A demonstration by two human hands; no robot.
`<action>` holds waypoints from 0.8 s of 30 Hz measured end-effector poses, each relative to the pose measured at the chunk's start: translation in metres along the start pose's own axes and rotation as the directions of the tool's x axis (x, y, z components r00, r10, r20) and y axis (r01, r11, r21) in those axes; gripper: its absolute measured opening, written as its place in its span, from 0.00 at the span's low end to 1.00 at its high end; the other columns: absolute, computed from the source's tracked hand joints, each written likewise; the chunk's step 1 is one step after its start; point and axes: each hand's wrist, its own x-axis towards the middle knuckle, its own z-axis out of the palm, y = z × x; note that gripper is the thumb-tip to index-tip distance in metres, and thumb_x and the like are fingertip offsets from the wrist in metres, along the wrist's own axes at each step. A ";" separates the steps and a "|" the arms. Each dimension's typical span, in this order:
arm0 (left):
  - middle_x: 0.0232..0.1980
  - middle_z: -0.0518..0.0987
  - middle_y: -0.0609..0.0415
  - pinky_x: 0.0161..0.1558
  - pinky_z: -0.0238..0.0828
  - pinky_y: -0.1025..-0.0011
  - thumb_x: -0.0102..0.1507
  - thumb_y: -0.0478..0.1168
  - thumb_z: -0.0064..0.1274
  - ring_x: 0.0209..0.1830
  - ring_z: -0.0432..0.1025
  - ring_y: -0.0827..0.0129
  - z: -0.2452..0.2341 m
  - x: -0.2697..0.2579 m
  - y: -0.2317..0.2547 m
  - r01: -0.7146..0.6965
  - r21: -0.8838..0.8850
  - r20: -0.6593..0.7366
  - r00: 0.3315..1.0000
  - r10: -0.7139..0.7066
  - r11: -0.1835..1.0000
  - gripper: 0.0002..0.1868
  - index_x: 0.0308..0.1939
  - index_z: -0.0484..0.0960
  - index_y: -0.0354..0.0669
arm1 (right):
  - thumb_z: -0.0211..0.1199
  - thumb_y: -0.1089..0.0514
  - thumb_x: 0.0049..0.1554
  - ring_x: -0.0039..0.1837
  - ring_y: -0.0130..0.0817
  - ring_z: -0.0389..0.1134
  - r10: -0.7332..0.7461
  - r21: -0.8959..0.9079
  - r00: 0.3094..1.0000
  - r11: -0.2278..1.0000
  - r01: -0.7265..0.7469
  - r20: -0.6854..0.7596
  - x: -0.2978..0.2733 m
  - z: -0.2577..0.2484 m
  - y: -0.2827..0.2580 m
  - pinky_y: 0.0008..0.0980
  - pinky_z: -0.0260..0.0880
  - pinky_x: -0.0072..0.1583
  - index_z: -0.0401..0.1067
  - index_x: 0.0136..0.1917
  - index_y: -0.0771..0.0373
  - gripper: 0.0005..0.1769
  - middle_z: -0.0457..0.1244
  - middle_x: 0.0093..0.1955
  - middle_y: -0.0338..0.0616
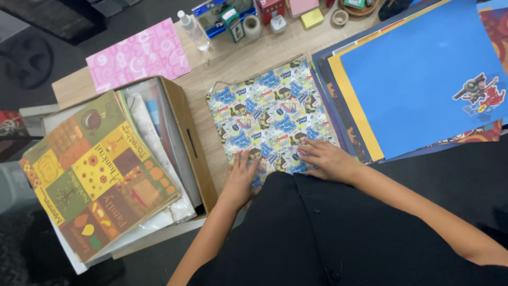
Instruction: The person flips through a stack of colorful papers and folders on a table, separating them into smaller piles. They handle each sheet by hand, turning pages and moving them to the side. The task ends with the papers organized into distinct stacks.
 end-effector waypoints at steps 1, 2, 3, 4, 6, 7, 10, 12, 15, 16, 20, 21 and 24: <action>0.76 0.58 0.33 0.61 0.69 0.37 0.48 0.52 0.75 0.77 0.52 0.32 0.006 -0.003 0.001 0.006 -0.001 0.000 1.000 -0.006 1.000 0.52 0.73 0.67 0.51 | 0.71 0.44 0.53 0.76 0.47 0.62 -0.006 0.002 1.000 1.000 0.006 0.001 0.006 0.002 -0.006 0.44 0.65 0.68 0.78 0.60 0.50 0.23 0.66 0.70 0.41; 0.77 0.57 0.30 0.61 0.69 0.37 0.46 0.46 0.77 0.77 0.51 0.30 0.012 -0.006 0.002 0.004 0.002 0.005 1.000 -0.004 1.000 0.53 0.72 0.67 0.49 | 0.74 0.43 0.49 0.77 0.50 0.59 -0.056 -0.021 0.996 0.998 0.057 0.064 0.013 0.005 -0.013 0.47 0.63 0.70 0.76 0.63 0.51 0.30 0.63 0.73 0.45; 0.77 0.56 0.27 0.61 0.70 0.36 0.43 0.41 0.78 0.77 0.51 0.28 0.017 -0.008 0.003 0.000 0.006 0.008 1.000 0.000 1.000 0.54 0.72 0.68 0.47 | 0.76 0.43 0.45 0.79 0.53 0.56 -0.103 -0.043 0.987 0.993 0.109 0.125 0.020 0.006 -0.018 0.50 0.60 0.72 0.74 0.66 0.52 0.36 0.60 0.76 0.49; 0.77 0.56 0.27 0.61 0.70 0.36 0.43 0.41 0.78 0.77 0.51 0.28 0.022 -0.012 0.002 0.005 0.005 0.006 1.000 -0.005 1.000 0.54 0.72 0.68 0.47 | 0.76 0.43 0.45 0.79 0.53 0.56 -0.109 -0.042 0.986 0.993 0.115 0.126 0.018 0.011 -0.020 0.50 0.60 0.72 0.74 0.66 0.52 0.36 0.60 0.76 0.49; 0.75 0.62 0.33 0.59 0.73 0.43 0.49 0.38 0.73 0.75 0.57 0.33 0.033 -0.021 0.003 -0.010 0.032 -0.065 0.998 0.012 0.999 0.39 0.64 0.74 0.47 | 0.71 0.37 0.50 0.80 0.53 0.54 -0.116 -0.046 0.984 0.991 0.123 0.135 0.013 0.019 -0.023 0.52 0.58 0.73 0.72 0.67 0.51 0.35 0.56 0.79 0.48; 0.75 0.62 0.33 0.59 0.73 0.43 0.49 0.38 0.73 0.75 0.57 0.33 0.028 -0.026 0.006 0.001 0.026 -0.065 0.998 0.001 1.000 0.39 0.64 0.74 0.47 | 0.71 0.37 0.50 0.80 0.53 0.54 -0.127 -0.041 0.982 0.990 0.134 0.140 0.010 0.020 -0.023 0.52 0.58 0.73 0.72 0.67 0.51 0.35 0.56 0.79 0.48; 0.73 0.66 0.37 0.57 0.74 0.48 0.58 0.35 0.62 0.74 0.60 0.37 0.026 -0.038 0.008 -0.014 -0.037 -0.117 0.993 0.009 0.999 0.21 0.55 0.78 0.46 | 0.70 0.41 0.52 0.80 0.53 0.54 -0.128 -0.029 0.981 0.991 0.133 0.149 0.002 0.026 -0.026 0.53 0.58 0.72 0.72 0.67 0.50 0.31 0.55 0.80 0.47; 0.72 0.66 0.37 0.56 0.73 0.49 0.50 0.39 0.68 0.74 0.60 0.35 0.040 -0.038 0.003 -0.070 0.002 -0.107 0.992 0.070 0.998 0.33 0.59 0.74 0.48 | 0.67 0.34 0.52 0.78 0.50 0.57 -0.123 -0.123 0.985 0.983 0.137 0.119 0.000 0.029 -0.027 0.49 0.63 0.70 0.72 0.68 0.47 0.34 0.58 0.77 0.45; 0.72 0.67 0.36 0.53 0.74 0.48 0.44 0.43 0.72 0.72 0.62 0.34 0.059 -0.041 -0.002 -0.088 0.046 -0.188 0.978 0.095 0.995 0.41 0.60 0.74 0.48 | 0.67 0.31 0.51 0.78 0.51 0.58 -0.130 -0.163 0.983 0.975 0.150 0.130 -0.001 0.031 -0.029 0.49 0.64 0.69 0.71 0.69 0.47 0.38 0.59 0.76 0.46; 0.72 0.67 0.36 0.53 0.74 0.48 0.44 0.43 0.72 0.72 0.62 0.34 0.066 -0.044 -0.001 -0.083 0.042 -0.186 0.978 0.089 0.996 0.41 0.60 0.74 0.48 | 0.67 0.31 0.51 0.78 0.51 0.58 -0.135 -0.159 0.982 0.975 0.155 0.134 -0.002 0.032 -0.031 0.49 0.64 0.69 0.71 0.69 0.47 0.38 0.59 0.76 0.46; 0.70 0.68 0.35 0.50 0.75 0.50 0.49 0.38 0.66 0.70 0.64 0.35 0.075 -0.044 -0.004 -0.108 0.048 -0.243 0.963 0.117 0.993 0.30 0.56 0.76 0.47 | 0.70 0.37 0.51 0.80 0.54 0.54 -0.094 -0.150 0.965 0.980 0.133 0.243 -0.004 0.029 -0.034 0.51 0.64 0.69 0.69 0.70 0.48 0.37 0.57 0.78 0.47; 0.71 0.68 0.36 0.50 0.75 0.51 0.51 0.37 0.64 0.71 0.64 0.34 0.074 -0.046 -0.005 -0.119 0.033 -0.218 0.968 0.123 0.992 0.26 0.54 0.76 0.48 | 0.70 0.38 0.51 0.80 0.55 0.54 -0.083 -0.147 0.962 0.981 0.125 0.260 -0.005 0.028 -0.037 0.51 0.64 0.69 0.69 0.70 0.48 0.36 0.57 0.78 0.47; 0.72 0.68 0.39 0.53 0.77 0.50 0.47 0.38 0.72 0.74 0.60 0.33 0.038 -0.049 -0.009 -0.135 -0.133 -0.094 0.988 0.123 0.982 0.29 0.51 0.80 0.46 | 0.71 0.38 0.52 0.80 0.55 0.55 -0.032 -0.120 0.949 0.990 0.073 0.312 -0.001 0.026 -0.039 0.52 0.65 0.69 0.70 0.70 0.48 0.36 0.58 0.77 0.47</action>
